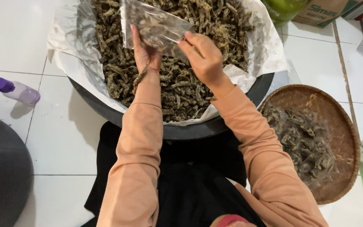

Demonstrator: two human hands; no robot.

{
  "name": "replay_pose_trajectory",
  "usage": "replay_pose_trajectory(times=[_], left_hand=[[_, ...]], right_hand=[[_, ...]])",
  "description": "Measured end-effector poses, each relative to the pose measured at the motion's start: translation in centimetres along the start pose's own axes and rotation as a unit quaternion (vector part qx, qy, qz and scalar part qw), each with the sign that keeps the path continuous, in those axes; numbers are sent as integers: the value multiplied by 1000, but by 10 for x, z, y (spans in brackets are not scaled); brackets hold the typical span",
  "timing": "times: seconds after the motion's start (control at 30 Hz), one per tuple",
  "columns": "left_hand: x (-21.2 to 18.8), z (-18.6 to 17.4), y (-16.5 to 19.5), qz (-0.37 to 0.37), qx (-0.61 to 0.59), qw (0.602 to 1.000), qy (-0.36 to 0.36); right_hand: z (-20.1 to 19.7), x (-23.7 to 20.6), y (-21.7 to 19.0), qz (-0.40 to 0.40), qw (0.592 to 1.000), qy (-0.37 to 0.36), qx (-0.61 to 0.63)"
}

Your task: The person sits on the floor beside a large basin of dried seahorses, opens small clear plastic bags, and pushes handfuls of the dried seahorses into each bag. Filled bags are placed on a woven bamboo tray beside them, and the person repeats the bagging with new bags.

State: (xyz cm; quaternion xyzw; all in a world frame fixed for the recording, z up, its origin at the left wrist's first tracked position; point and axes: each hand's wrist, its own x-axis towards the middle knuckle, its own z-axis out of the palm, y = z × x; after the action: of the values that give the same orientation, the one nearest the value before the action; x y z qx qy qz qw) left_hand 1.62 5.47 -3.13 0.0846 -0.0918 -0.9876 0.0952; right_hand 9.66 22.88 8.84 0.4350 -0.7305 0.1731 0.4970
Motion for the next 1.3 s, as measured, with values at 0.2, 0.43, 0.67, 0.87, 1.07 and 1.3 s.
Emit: replay_pose_trajectory(times=[0.2,0.43,0.67,0.87,1.07,1.3], left_hand=[[8,-5,3,-22,-72,992,102],[-3,-38,-18,3,84,991,-108],[7,-43,-16,-78,-115,925,-353],[11,-19,21,67,-104,990,64],[16,-19,11,49,-106,993,4],[17,-26,1,21,-94,995,-32]], right_hand=[[-16,21,8,226,921,-214,236],[17,25,-48,-43,970,-200,131],[27,22,-37,19,981,-106,162],[30,-16,55,326,922,-157,136],[63,-93,75,323,844,-428,26],[59,-98,73,342,842,-416,-31]])
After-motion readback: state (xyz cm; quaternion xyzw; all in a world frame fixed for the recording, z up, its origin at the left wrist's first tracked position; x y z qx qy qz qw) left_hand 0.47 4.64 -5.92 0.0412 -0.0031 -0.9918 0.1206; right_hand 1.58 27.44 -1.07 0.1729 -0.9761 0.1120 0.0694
